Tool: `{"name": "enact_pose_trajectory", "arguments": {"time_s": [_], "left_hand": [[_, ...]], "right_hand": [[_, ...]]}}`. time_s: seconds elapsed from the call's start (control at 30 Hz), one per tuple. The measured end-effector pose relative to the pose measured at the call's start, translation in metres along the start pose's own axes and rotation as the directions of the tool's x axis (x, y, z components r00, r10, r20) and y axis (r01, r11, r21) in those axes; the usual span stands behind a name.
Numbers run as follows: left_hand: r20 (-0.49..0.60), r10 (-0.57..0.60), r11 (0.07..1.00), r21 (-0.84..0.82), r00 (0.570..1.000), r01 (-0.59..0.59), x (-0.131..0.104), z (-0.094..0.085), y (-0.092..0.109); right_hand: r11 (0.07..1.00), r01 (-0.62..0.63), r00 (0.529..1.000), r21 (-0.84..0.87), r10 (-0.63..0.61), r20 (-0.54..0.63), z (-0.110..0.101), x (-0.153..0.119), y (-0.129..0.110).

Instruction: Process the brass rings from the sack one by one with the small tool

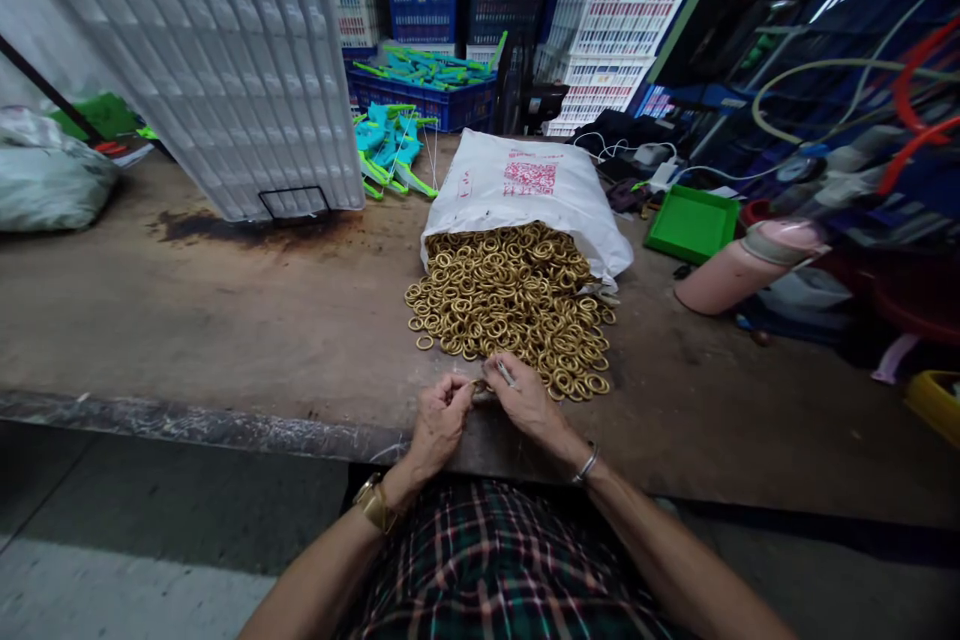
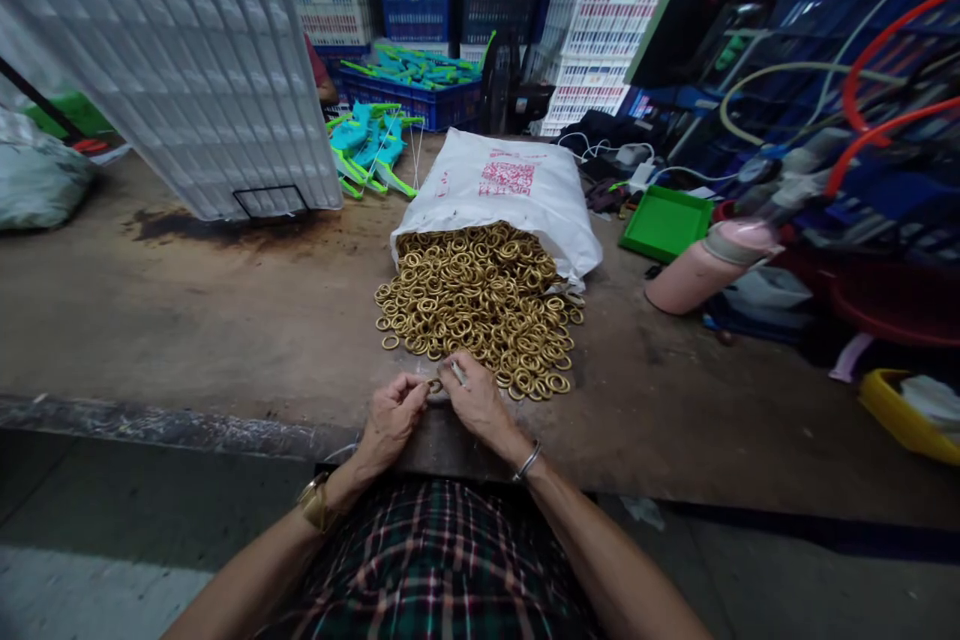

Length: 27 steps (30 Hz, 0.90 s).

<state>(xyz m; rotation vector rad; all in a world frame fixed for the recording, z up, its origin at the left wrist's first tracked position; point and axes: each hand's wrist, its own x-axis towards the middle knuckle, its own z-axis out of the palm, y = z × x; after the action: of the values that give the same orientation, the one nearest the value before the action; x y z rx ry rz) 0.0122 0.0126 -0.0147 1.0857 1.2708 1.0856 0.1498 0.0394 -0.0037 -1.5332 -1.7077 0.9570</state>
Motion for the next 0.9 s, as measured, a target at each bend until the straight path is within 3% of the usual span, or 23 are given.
{"name": "enact_pose_trajectory", "arguments": {"time_s": [0.17, 0.33, 0.5, 0.6, 0.73, 0.9], "left_hand": [[0.033, 0.012, 0.999, 0.035, 0.999, -0.013, -0.001, 0.001, 0.003], [0.184, -0.203, 0.963, -0.141, 0.962, 0.23, -0.004, -0.001, 0.004], [0.273, -0.246, 0.866, -0.369, 0.93, 0.337, -0.007, -0.003, 0.006], [0.248, -0.237, 0.851, -0.413, 0.939, 0.324, -0.008, -0.004, 0.008], [0.209, -0.199, 0.886, -0.38, 0.958, 0.267, -0.008, -0.006, 0.006], [0.174, -0.165, 0.94, -0.272, 0.971, 0.208, -0.009, -0.007, 0.004]], "right_hand": [[1.0, 0.002, 0.996, -0.001, -0.002, 0.084, 0.011, 0.003, 0.005], [0.999, 0.042, 0.994, -0.001, -0.041, 0.1, 0.014, 0.003, 0.01], [1.0, 0.013, 0.995, -0.003, -0.012, 0.103, 0.008, 0.002, 0.002], [0.989, 0.034, 0.998, -0.144, -0.025, 0.063, 0.003, -0.002, 0.0], [0.905, 0.191, 0.971, -0.38, -0.117, 0.21, 0.002, -0.011, -0.001], [0.837, 0.265, 0.942, -0.48, -0.119, 0.313, 0.007, -0.015, 0.0]]}}
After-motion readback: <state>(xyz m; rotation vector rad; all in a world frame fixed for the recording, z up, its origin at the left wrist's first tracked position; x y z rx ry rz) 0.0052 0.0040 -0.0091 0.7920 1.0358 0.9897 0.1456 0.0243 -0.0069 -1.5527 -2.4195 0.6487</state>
